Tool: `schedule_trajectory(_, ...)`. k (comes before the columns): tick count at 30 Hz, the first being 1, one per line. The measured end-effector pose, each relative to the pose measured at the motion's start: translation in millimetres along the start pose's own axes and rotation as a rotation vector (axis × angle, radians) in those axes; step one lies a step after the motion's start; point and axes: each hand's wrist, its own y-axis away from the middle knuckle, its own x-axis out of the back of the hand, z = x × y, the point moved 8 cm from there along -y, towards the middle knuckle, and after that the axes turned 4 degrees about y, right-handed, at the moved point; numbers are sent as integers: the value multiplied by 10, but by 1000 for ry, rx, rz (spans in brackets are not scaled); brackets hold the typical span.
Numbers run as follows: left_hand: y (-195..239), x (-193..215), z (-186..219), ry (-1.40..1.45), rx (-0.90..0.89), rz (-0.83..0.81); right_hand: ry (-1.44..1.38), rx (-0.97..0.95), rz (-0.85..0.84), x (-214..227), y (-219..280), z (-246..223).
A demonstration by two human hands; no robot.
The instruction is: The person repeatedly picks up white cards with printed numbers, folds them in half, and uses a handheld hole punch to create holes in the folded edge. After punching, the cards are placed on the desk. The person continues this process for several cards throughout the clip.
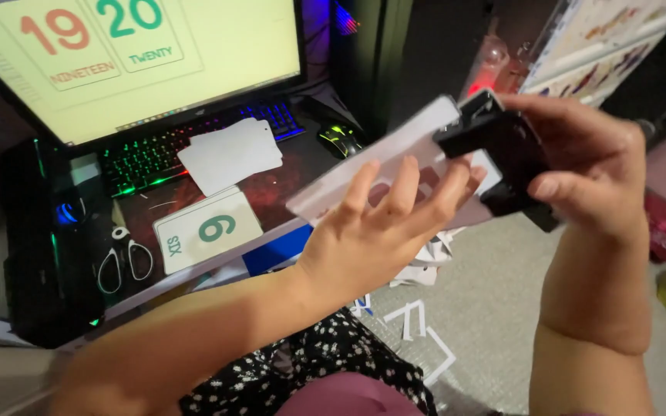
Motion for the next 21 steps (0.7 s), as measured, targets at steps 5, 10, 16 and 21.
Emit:
schedule_trajectory(5, -136, 30, 0, 7, 55, 0, 81, 48, 11, 93, -97, -39)
schedule_trajectory(10, -157, -62, 38, 17, 64, -61, 51, 37, 20, 115, -146, 33)
schedule_trajectory(16, -160, -123, 57, 95, 125, -54, -24, 40, 18, 82, -201, 62)
schedule_trajectory(21, -166, -145, 18, 114, 161, -33, -29, 36, 9, 57, -233, 82)
